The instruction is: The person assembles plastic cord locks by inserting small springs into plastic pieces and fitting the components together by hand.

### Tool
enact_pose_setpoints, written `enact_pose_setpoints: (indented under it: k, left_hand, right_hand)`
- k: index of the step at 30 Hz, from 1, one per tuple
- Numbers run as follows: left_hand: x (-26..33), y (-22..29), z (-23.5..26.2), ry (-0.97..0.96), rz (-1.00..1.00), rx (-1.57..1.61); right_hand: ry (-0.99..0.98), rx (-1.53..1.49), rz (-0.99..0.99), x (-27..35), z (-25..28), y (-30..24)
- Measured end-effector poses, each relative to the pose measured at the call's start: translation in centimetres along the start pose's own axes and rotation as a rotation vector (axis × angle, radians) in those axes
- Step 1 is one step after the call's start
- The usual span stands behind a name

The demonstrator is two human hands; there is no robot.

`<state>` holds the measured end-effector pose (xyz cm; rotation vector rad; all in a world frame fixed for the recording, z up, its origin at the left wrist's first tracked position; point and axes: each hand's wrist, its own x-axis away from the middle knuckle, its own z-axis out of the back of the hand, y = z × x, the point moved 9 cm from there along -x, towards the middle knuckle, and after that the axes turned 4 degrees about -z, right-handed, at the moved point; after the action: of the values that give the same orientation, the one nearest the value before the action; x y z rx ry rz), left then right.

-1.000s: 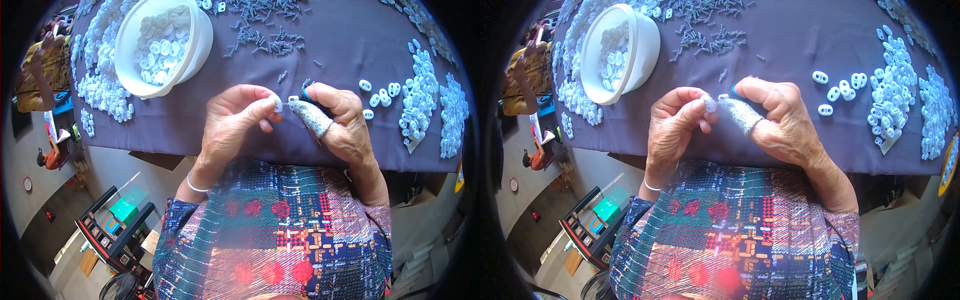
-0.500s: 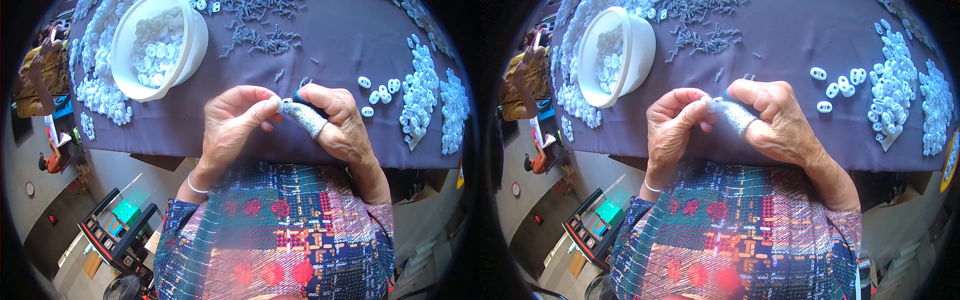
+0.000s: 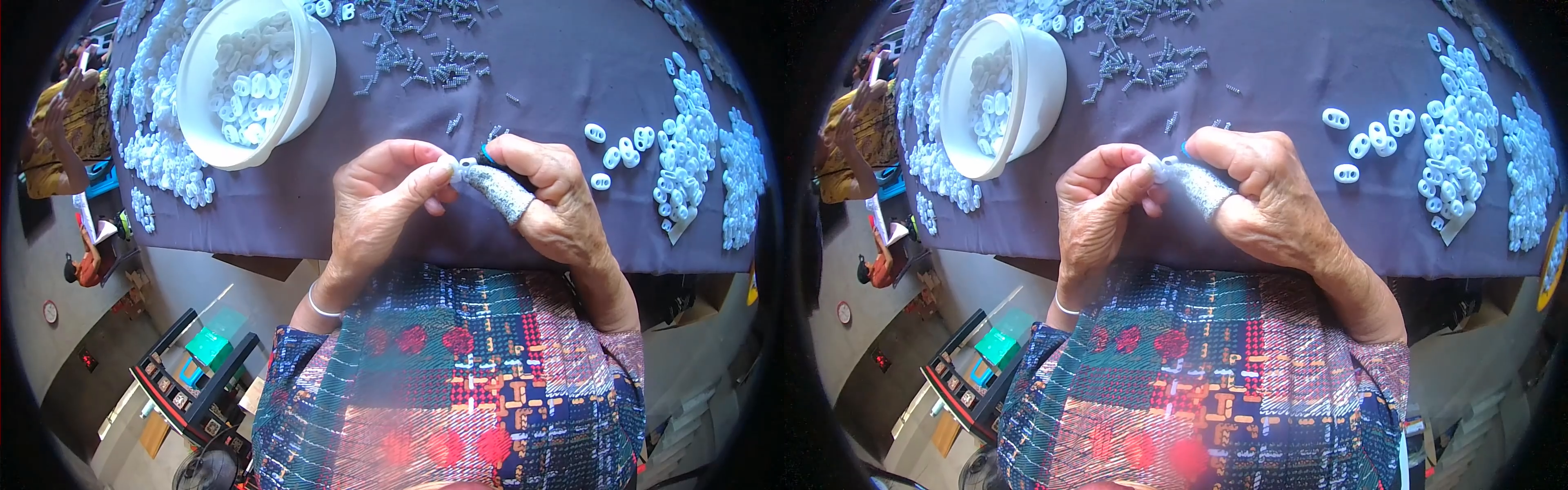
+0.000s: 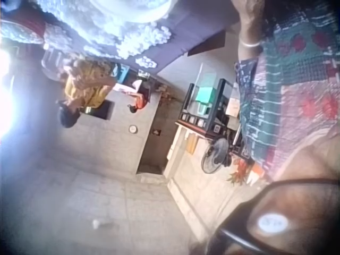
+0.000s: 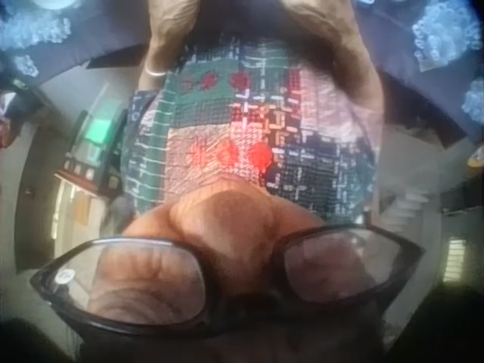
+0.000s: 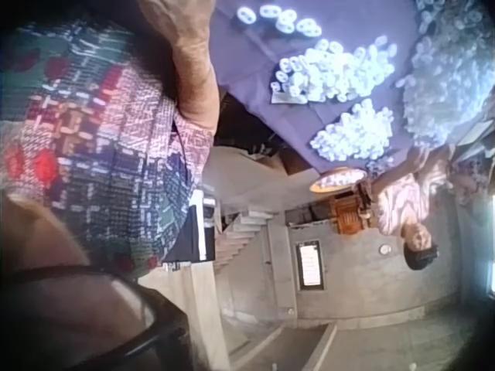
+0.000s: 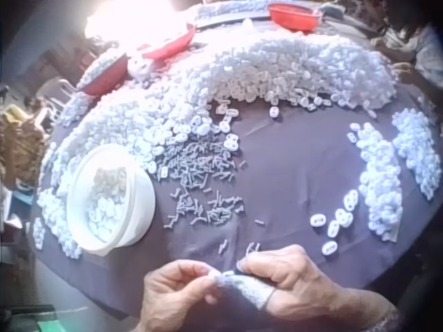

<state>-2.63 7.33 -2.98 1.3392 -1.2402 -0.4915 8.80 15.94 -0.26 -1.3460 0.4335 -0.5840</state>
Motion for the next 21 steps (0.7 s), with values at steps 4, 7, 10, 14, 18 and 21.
enact_pose_setpoints:
  k: [4, 7, 10, 14, 18, 21]
  left_hand:
    - [-0.03, -0.02, 0.00, -0.010, 0.009, -0.007]
    - [-0.07, -0.13, 0.18, -0.009, 0.052, 0.045]
    - [-0.06, -0.44, 0.20, -0.015, 0.073, 0.058]
    - [-0.07, -0.12, 0.14, -0.011, 0.057, -0.061]
    - [-0.03, -0.16, 0.21, -0.008, 0.066, -0.051]
    - [-0.09, -0.06, 0.03, -0.040, 0.049, -0.074]
  right_hand:
    - [-0.020, 0.002, -0.008, -0.03, -0.06, -0.08]
    - [0.001, -0.023, 0.013, -0.01, -0.09, 0.02]
    - [0.004, -0.013, 0.013, 0.04, 0.05, -0.17]
    - [0.013, -0.007, 0.026, 0.07, 0.09, -0.28]
    - [0.001, 0.000, 0.026, 0.03, 0.00, -0.19]
    - [-0.016, 0.018, 0.033, 0.01, -0.09, -0.23]
